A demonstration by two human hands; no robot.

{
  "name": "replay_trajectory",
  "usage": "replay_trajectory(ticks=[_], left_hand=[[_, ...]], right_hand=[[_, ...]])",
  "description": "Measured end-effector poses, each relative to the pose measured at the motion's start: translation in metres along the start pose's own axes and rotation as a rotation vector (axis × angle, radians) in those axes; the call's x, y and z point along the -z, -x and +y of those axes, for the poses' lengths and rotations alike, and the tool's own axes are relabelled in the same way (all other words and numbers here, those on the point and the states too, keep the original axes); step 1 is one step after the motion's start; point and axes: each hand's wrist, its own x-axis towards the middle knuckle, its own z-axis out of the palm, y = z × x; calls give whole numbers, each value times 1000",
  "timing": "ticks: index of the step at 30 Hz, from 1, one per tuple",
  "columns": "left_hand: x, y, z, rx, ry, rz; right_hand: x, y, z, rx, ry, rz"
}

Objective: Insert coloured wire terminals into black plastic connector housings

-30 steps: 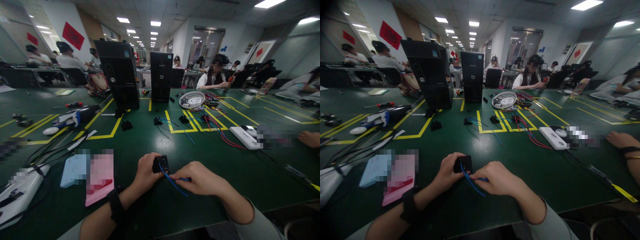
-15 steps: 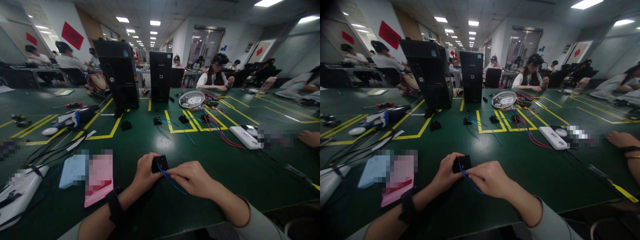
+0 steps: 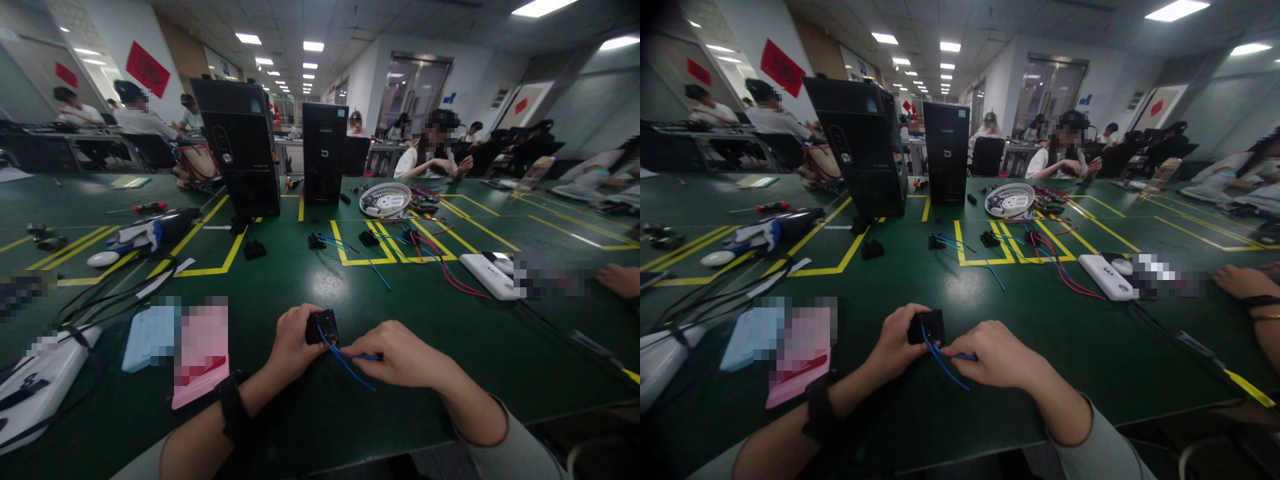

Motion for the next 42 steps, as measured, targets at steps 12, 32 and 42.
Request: replay_trajectory(ticks=[12,32,42], left_hand=[[0,0,-1,-21,1,10],[0,1,0,-32,7,0],[2,1,3,-30,-10,-5]], right_hand=[[-11,-5,1,-14,8,256],[-3,0,1,2,72,210],[-6,0,-2,190,126,114]])
